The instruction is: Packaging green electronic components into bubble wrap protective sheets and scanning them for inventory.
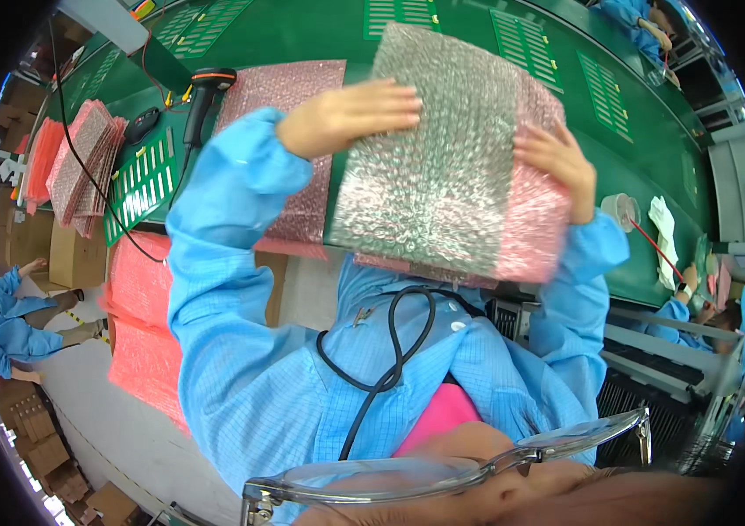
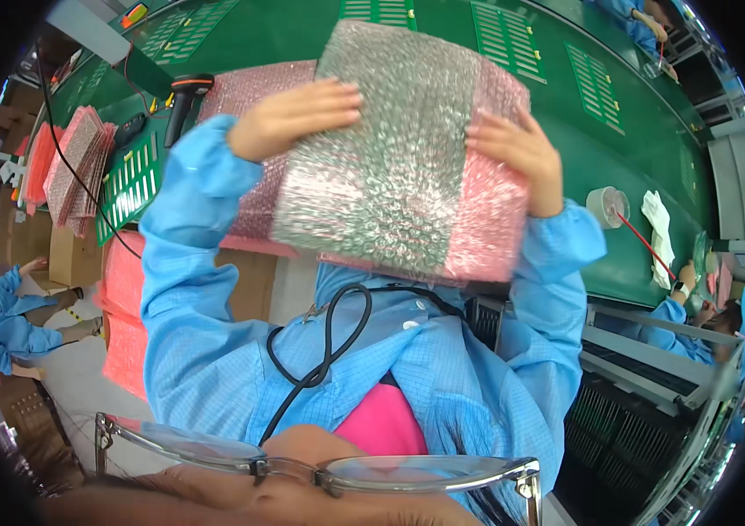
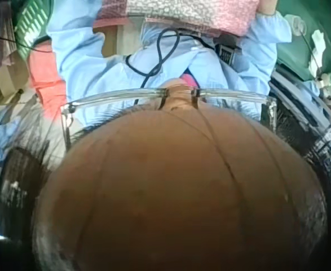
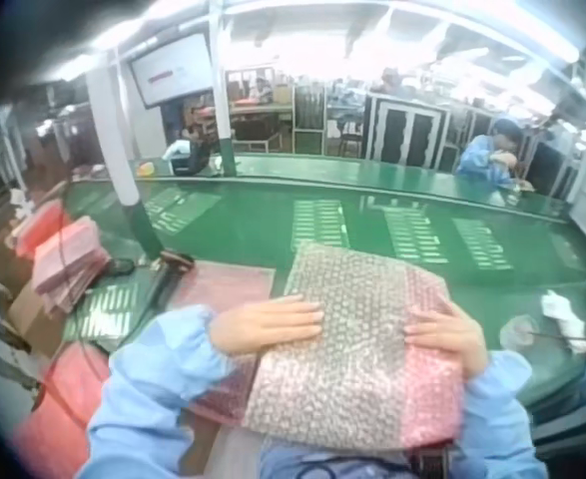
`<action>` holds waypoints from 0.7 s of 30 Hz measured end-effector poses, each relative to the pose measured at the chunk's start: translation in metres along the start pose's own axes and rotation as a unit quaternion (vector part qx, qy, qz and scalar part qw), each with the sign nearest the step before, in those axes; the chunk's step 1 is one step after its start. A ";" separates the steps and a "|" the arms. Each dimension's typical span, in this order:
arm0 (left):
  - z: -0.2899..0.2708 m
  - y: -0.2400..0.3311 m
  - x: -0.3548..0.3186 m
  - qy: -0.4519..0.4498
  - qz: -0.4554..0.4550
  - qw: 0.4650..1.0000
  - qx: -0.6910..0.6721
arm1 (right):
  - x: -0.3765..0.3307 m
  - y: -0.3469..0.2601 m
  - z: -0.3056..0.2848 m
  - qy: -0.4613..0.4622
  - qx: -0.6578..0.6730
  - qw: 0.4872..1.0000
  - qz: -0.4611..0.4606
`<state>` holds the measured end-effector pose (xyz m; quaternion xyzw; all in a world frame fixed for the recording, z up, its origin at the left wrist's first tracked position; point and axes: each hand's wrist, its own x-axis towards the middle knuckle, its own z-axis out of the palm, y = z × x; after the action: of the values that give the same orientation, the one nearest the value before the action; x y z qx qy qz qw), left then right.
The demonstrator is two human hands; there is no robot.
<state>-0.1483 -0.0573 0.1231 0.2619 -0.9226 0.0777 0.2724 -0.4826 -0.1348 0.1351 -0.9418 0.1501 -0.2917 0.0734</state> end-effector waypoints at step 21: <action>0.115 0.026 -0.073 -0.088 -0.053 0.994 0.025 | -0.083 0.025 0.097 -0.015 -0.059 0.998 0.011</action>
<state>-0.1632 -0.0359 -0.0127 0.3228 -0.9256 0.0634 0.1873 -0.4983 -0.1268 0.0066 -0.9469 0.1768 -0.2676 0.0228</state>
